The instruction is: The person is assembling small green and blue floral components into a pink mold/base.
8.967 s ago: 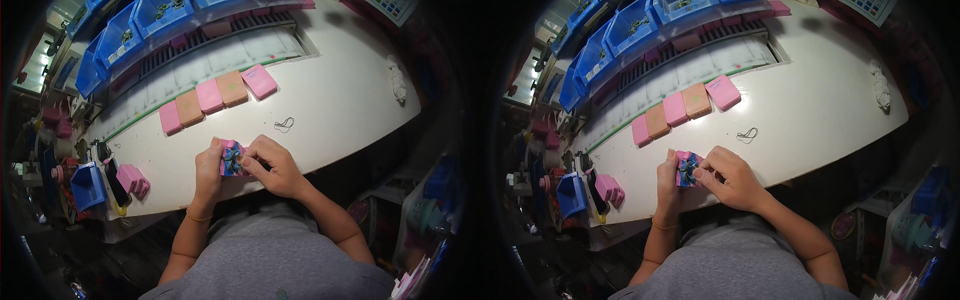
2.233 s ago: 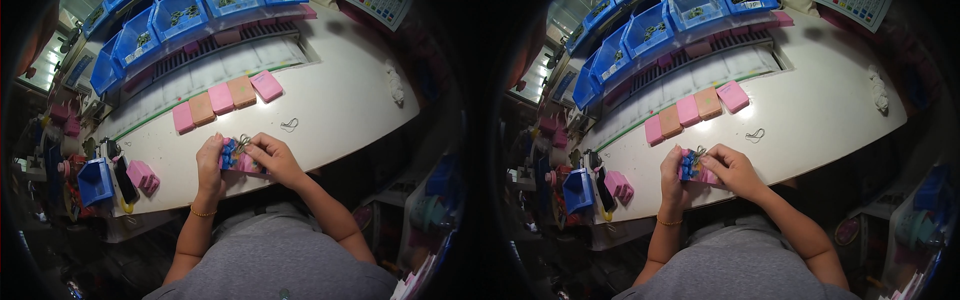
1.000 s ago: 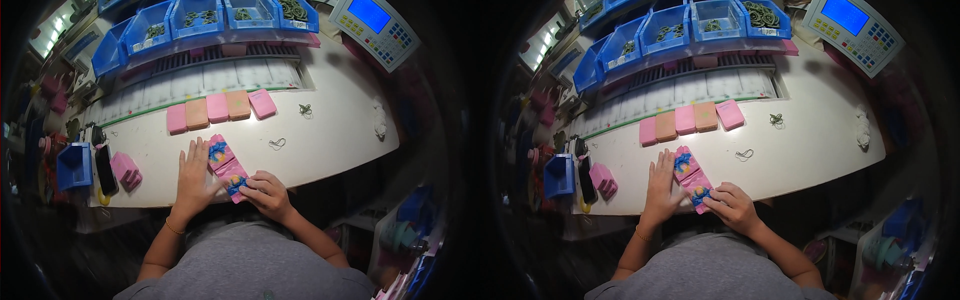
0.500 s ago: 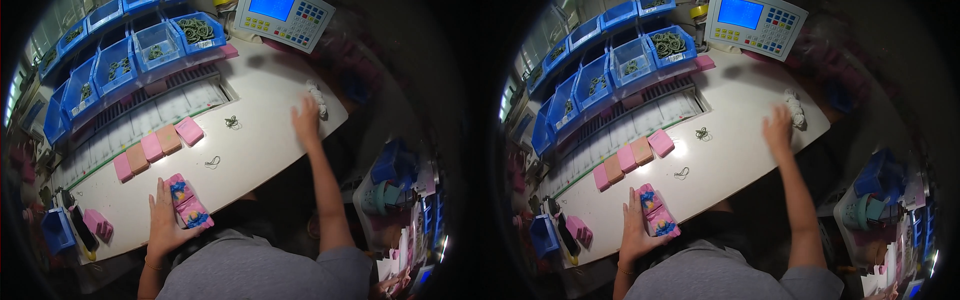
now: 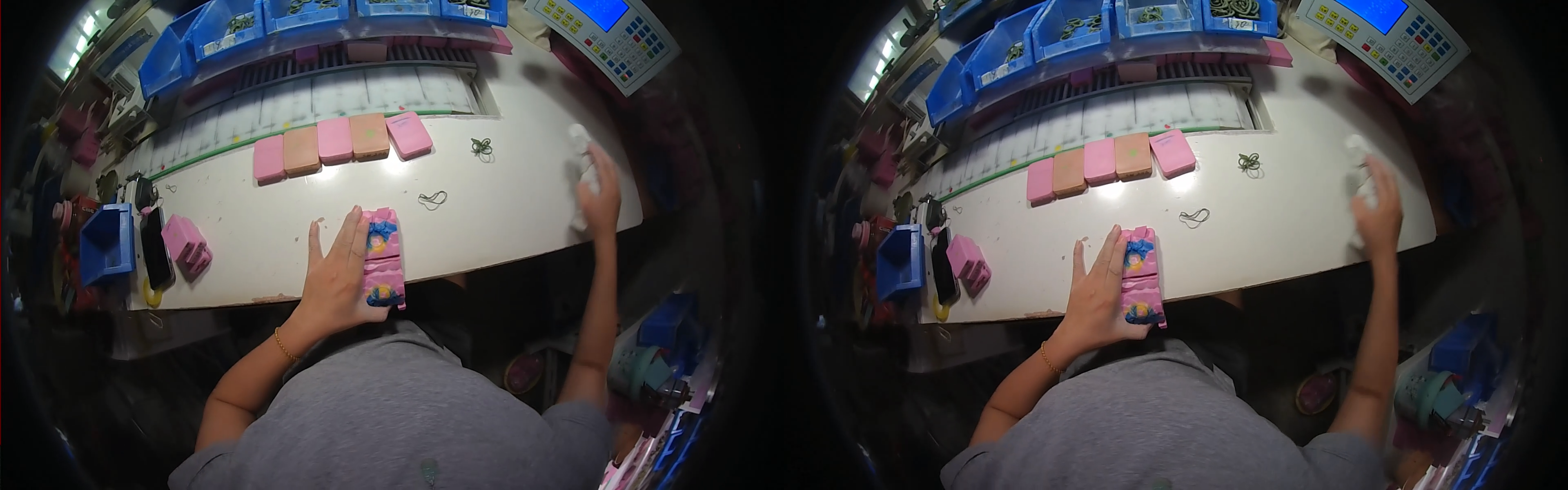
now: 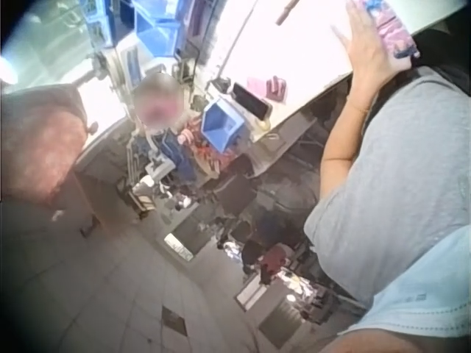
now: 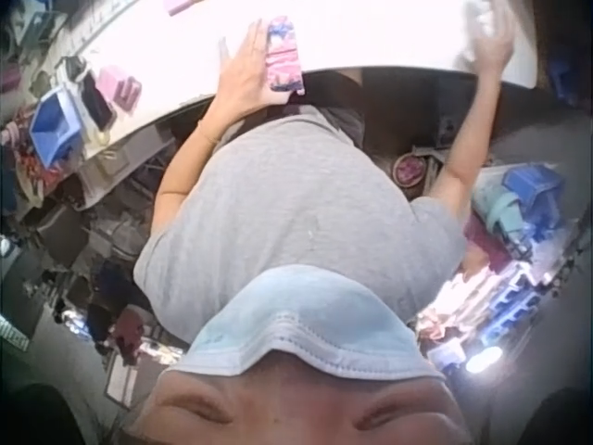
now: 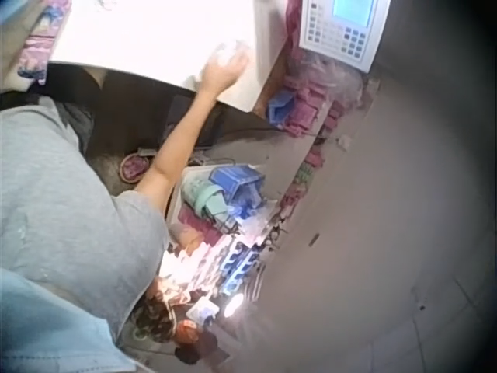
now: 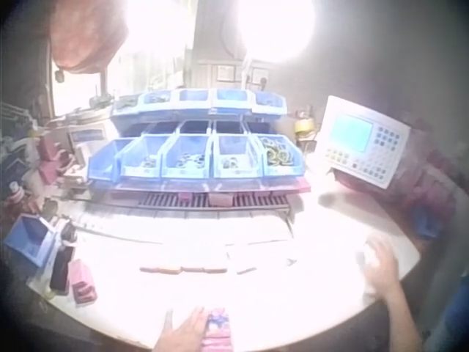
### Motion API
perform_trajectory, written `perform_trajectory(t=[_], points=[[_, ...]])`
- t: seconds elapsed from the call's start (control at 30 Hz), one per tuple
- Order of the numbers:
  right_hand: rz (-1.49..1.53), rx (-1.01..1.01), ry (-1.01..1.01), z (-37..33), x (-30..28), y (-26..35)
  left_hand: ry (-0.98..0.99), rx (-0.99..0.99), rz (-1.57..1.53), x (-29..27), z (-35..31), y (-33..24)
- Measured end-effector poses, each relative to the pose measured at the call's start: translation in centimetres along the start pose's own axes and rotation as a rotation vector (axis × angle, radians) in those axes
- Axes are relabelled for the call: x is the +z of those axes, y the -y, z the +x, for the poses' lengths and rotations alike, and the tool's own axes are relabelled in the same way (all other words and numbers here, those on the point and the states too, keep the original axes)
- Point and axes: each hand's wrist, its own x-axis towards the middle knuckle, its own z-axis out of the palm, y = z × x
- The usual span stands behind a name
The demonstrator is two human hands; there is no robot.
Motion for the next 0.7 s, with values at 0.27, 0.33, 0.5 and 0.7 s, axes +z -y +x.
perform_trajectory(t=[0.27, 0.33, 0.5, 0.7], points=[[0.237, -0.488, -0.045, -12.2, -2.9, 19.0, -0.047, 0.051, 0.010, 0.4, -0.4, 0.6], [0.327, -0.551, -0.113, -14.5, -1.9, 21.5, -0.065, 0.049, 0.019, 0.7, -0.6, 0.7], [0.241, -0.505, 0.399, -17.8, 1.2, 24.1, -0.111, 0.069, 0.061, 1.3, -0.7, 0.8], [0.173, -0.555, 0.390, -17.3, 1.4, 24.6, -0.082, 0.060, 0.061, 0.9, -0.8, 0.8]])
